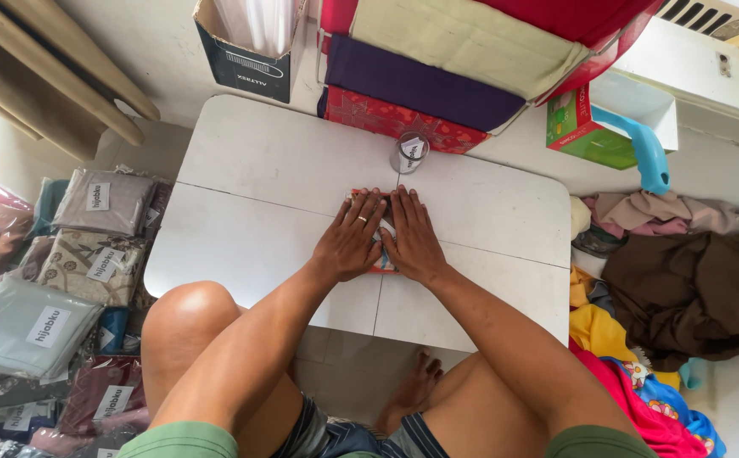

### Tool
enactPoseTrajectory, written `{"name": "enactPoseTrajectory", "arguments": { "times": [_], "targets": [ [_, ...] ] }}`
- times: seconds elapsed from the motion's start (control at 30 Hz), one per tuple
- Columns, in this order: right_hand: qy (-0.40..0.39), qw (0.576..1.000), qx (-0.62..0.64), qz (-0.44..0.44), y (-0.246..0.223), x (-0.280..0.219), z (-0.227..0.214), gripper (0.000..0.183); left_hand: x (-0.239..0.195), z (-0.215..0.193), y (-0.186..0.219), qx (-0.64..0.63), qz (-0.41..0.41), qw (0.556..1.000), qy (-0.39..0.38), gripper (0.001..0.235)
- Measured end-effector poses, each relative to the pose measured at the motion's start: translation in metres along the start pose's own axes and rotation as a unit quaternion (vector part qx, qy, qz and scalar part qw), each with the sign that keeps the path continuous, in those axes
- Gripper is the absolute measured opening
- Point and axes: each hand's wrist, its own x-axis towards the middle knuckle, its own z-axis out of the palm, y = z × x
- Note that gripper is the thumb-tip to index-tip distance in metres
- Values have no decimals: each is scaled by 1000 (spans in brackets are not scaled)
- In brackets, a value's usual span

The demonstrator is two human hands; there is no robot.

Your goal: The person places a folded patterned cloth into a clear plastic bag and seals it. They then pick up a dark green cloth, unfold it, and smooth it out on a white table. Finally, they use a lint roller to clean the surface of the green cloth.

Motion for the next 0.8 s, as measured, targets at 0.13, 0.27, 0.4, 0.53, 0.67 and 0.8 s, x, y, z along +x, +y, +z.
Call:
{"name": "enactPoseTrajectory", "arguments": {
  "times": [0.13, 0.27, 0.4, 0.53, 0.67, 0.8],
  "targets": [
    [-7, 1000, 14, 3, 1, 2, 1, 68, 2, 4, 0, 11, -8, 1000, -13, 81],
    [-9, 1000, 15, 6, 2, 4, 4, 67, 2, 2, 0, 6, -13, 1000, -21, 81],
    [5, 1000, 1, -1, 6, 4, 12, 67, 4, 10, -2, 16, -16, 999, -30, 82],
    [6, 1000, -1, -2, 8, 4, 15, 67, 5, 11, -2, 18, -18, 999, -38, 84],
    [18, 1000, -15, -12, 10, 5, 20, 66, 5, 12, -2, 16, -21, 999, -46, 82],
    [3, 1000, -12, -7, 11, 4, 20, 67, 5, 11, -1, 26, -24, 997, -61, 82]
  ]
}}
